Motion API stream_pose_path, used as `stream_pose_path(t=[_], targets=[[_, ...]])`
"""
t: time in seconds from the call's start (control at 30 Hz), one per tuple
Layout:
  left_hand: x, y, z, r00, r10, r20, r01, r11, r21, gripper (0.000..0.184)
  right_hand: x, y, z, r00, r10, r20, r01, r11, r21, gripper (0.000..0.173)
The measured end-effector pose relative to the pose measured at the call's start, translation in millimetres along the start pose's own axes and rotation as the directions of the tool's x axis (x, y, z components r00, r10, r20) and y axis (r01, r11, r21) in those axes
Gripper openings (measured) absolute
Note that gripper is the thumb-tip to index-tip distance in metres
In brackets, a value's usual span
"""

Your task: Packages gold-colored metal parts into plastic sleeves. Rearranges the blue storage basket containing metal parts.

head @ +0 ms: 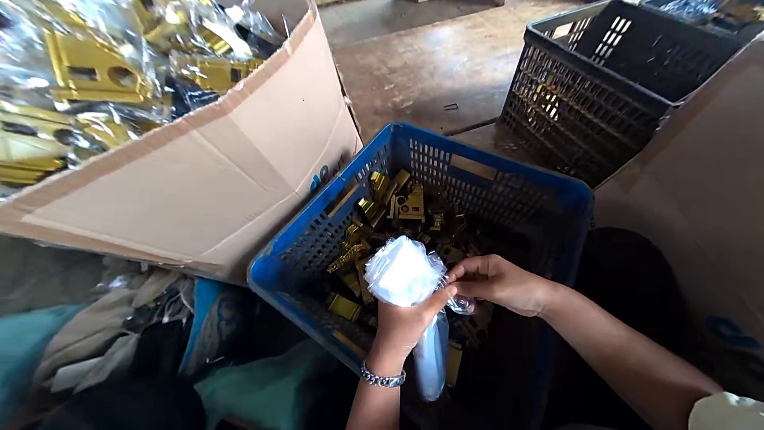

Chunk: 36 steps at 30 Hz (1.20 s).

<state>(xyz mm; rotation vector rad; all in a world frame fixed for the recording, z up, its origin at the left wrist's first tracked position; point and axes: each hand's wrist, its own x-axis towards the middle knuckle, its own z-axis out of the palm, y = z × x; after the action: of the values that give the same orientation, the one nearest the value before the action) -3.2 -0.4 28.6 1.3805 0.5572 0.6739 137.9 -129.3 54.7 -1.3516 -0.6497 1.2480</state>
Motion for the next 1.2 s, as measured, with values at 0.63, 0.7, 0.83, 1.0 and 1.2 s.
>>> stream_pose_path(t=[0.63, 0.7, 0.83, 1.0, 1.2], targets=[[-16, 31, -40, 0.984, 0.000, -0.177, -0.009, 0.998, -0.055, 0.037, 24, -27, 15, 0.968, -0.252, 0.022, 0.235, 0.865, -0.443, 0.028], [-27, 25, -27, 0.995, -0.070, -0.071, 0.069, 0.997, -0.018, 0.040, 38, -40, 33, 0.919, -0.140, 0.370, 0.336, 0.769, -0.544, 0.026], [-20, 15, -53, 0.953, 0.251, -0.169, -0.167, 0.903, 0.396, 0.039, 101, -49, 23, 0.824, 0.125, 0.553, 0.214, 0.835, -0.508, 0.023], [-13, 8, -76, 0.862, 0.285, -0.420, -0.065, 0.882, 0.466, 0.057, 207, -2, 11, 0.964, 0.258, 0.070, -0.231, 0.935, -0.271, 0.021], [-6, 1, -79, 0.780, 0.220, -0.586, -0.027, 0.947, 0.319, 0.058, 279, 62, 74, 0.848, 0.525, -0.069, -0.458, 0.793, 0.402, 0.053]])
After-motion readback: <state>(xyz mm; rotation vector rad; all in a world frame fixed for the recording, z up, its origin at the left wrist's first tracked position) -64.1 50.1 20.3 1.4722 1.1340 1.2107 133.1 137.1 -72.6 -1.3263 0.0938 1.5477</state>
